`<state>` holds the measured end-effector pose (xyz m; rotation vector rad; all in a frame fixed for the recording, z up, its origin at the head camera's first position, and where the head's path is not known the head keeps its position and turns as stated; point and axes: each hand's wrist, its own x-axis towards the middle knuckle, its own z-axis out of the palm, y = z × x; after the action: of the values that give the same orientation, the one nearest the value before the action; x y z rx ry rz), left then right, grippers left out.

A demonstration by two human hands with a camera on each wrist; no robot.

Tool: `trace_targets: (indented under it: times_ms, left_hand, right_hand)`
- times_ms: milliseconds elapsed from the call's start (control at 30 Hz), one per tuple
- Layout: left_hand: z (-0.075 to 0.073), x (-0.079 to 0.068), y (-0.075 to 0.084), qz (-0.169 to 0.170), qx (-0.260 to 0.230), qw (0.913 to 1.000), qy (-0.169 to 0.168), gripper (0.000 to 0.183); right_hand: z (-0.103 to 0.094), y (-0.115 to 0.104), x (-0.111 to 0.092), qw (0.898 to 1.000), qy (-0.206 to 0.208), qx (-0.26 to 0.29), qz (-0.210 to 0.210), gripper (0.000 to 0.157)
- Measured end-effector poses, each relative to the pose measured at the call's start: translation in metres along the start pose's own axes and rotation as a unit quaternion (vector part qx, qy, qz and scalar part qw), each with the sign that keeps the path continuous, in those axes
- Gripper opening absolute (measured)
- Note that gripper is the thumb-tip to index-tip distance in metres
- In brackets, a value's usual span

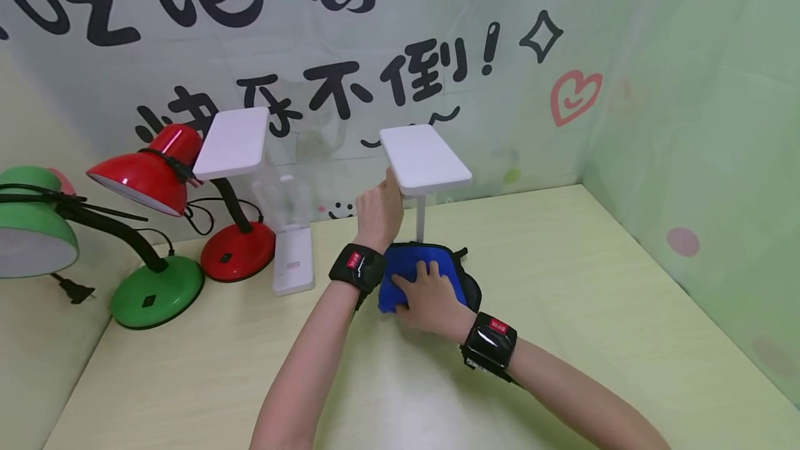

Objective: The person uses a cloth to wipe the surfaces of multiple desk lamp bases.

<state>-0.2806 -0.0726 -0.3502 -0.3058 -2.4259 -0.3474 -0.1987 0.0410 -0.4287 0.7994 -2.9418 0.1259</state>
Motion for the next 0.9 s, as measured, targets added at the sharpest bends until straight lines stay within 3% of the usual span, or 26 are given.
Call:
trace_targets:
  times_ms: [133, 233, 533, 900]
  left_hand:
    - [0.0, 0.0, -0.001, 0.002, -0.005, 1.0, 0.005, 0.02]
    - [0.0, 0.001, -0.001, 0.002, -0.005, 1.0, 0.003, 0.019]
    - [-0.001, 0.001, -0.001, 0.001, -0.008, 1.0, -0.003, 0.021]
    - [-0.002, 0.001, -0.002, 0.01, -0.013, 0.9998, 0.006, 0.018]
  right_hand:
    - [0.001, 0.002, 0.015, 1.0, -0.029, -0.005, 0.007, 0.053]
    - [-0.004, -0.003, 0.011, 0.999, -0.041, -0.019, 0.006, 0.052]
    - [0.005, -0.028, -0.015, 0.992, 0.022, -0.121, -0.012, 0.047]
    - [0.002, -0.026, 0.021, 0.991, 0.02, -0.13, 0.003, 0.049]
